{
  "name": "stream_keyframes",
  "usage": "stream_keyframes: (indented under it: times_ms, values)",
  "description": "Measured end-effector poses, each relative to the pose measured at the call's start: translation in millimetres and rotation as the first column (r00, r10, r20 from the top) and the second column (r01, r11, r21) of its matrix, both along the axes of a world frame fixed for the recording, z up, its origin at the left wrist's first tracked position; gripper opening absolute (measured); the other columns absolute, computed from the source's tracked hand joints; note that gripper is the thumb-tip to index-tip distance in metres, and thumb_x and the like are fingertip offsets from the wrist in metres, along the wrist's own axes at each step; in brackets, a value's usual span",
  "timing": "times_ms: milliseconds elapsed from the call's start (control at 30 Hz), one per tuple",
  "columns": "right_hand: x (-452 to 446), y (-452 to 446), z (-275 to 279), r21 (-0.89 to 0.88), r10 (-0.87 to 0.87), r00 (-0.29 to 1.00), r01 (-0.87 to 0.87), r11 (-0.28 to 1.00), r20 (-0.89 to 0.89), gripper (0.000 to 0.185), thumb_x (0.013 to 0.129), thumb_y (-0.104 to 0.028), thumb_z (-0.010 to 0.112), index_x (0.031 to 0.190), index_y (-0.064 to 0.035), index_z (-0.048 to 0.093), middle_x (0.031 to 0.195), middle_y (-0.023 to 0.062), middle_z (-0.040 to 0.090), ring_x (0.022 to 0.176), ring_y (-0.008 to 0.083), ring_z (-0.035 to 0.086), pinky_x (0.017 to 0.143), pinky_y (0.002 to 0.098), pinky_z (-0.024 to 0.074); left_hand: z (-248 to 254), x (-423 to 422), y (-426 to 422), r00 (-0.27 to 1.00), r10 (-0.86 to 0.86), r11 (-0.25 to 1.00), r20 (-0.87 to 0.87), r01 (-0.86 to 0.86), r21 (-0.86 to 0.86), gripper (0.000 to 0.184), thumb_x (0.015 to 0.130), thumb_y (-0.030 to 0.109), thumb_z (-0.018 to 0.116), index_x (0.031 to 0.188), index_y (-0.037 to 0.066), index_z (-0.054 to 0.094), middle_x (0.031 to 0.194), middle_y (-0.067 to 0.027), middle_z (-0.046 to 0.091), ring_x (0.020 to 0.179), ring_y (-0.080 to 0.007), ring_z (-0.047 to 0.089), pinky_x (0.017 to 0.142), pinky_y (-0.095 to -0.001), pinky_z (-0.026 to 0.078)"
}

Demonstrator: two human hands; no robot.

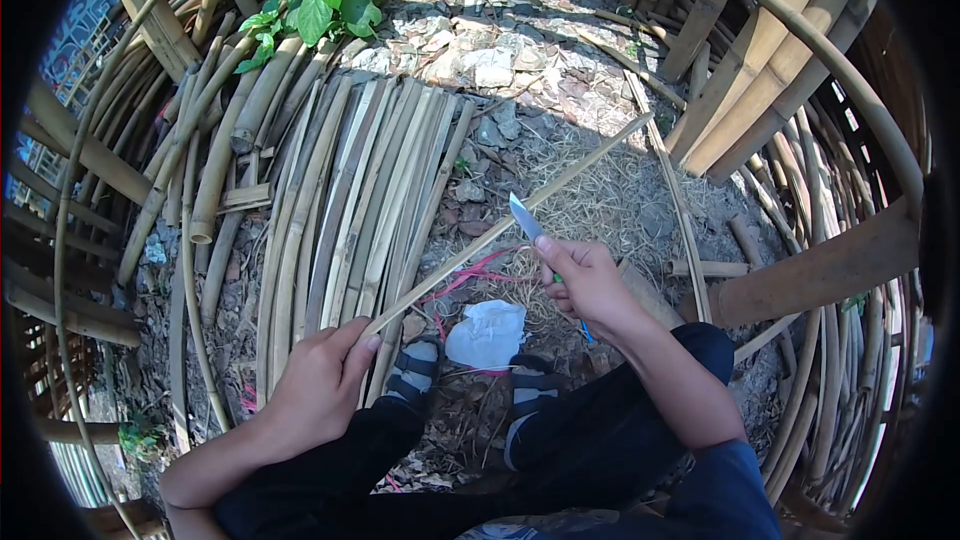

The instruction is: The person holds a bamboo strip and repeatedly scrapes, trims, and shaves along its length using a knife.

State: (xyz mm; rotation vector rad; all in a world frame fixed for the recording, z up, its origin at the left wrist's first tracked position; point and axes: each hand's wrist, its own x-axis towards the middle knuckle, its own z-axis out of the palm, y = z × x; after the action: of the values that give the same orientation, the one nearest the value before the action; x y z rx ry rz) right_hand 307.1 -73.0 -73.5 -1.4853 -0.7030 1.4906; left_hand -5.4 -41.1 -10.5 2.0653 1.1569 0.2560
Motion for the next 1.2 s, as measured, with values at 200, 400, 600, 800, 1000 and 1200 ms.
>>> stream_keyframes:
  times_ms: [200, 400, 600, 800, 1000, 1200]
  values:
    - [-34, -11, 0, 0.029, 0.118, 0.993, -0.118, 0.993, 0.012, 0.047, 0.101, -0.042, 0.059, 0.072, -0.0051, 0.056, 0.058, -0.0027, 0.047, 0.048, 0.0048, 0.039, 0.043, 0.0225, 0.029, 2, 6, -1, 0.999, -0.002, 1.0, -0.052, 0.001, -0.026, 0.024, 0.104, 0.017, 0.046, 0.101, -0.005, 0.057, 0.075, -0.0262, 0.056, 0.071, -0.0444, 0.057, 0.066, -0.0465, 0.044]
    - [-13, 0, 5, 0.012, 0.15, 0.978, -0.154, 0.988, 0.148, 0.05, 0.099, -0.044, 0.062, 0.068, -0.0033, 0.062, 0.057, -0.0006, 0.051, 0.05, 0.0053, 0.045, 0.045, 0.0227, 0.0328, 6, 8, -3, 1.0, 0.003, 1.0, -0.024, -0.003, 0.017, 0.021, 0.103, 0.015, 0.049, 0.096, -0.004, 0.056, 0.071, -0.0267, 0.055, 0.07, -0.0482, 0.055, 0.065, -0.0522, 0.041]
    - [-3, 3, 0, 0.078, 0.049, 0.981, -0.065, 0.995, 0.186, 0.051, 0.098, -0.044, 0.063, 0.068, -0.0036, 0.062, 0.058, 0.0013, 0.053, 0.052, 0.0067, 0.047, 0.049, 0.0246, 0.0371, 4, 7, -4, 1.0, 0.01, 1.0, -0.024, -0.01, 0.024, 0.021, 0.103, 0.015, 0.05, 0.098, -0.004, 0.056, 0.071, -0.0273, 0.055, 0.07, -0.0483, 0.055, 0.065, -0.0519, 0.041]
    - [38, 10, 9, -0.035, -0.125, 0.961, 0.138, 0.99, 0.245, 0.049, 0.101, -0.044, 0.058, 0.067, -0.0095, 0.052, 0.055, -0.006, 0.038, 0.046, 0.0048, 0.031, 0.044, 0.0225, 0.0221, 3, -3, -4, 0.994, 0.041, 0.999, -0.096, -0.043, -0.021, 0.02, 0.102, 0.014, 0.05, 0.104, -0.004, 0.058, 0.072, -0.0279, 0.055, 0.072, -0.0484, 0.056, 0.066, -0.0518, 0.042]
    - [-9, -6, -5, 0.196, 0.055, 0.87, -0.171, 0.966, 0.489, 0.059, 0.101, -0.05, 0.053, 0.066, -0.0019, 0.055, 0.055, 0.0087, 0.053, 0.051, 0.0211, 0.053, 0.051, 0.037, 0.0424, 8, 4, -5, 0.999, -0.009, 0.997, -0.037, 0.012, 0.079, 0.02, 0.101, 0.013, 0.051, 0.109, -0.004, 0.059, 0.074, -0.0275, 0.055, 0.072, -0.0479, 0.056, 0.066, -0.0519, 0.042]
    - [-40, -15, 0, 0.407, -0.254, 0.443, -0.292, 0.866, 0.86, 0.055, 0.101, -0.047, 0.048, 0.077, 0.0012, 0.058, 0.057, 0.0195, 0.058, 0.05, 0.0398, 0.059, 0.049, 0.0501, 0.0447, 11, 9, -8, 0.997, -0.035, 0.993, -0.07, 0.043, 0.113, 0.024, 0.101, 0.013, 0.051, 0.119, -0.002, 0.058, 0.078, -0.0278, 0.057, 0.075, -0.0474, 0.058, 0.068, -0.0528, 0.044]
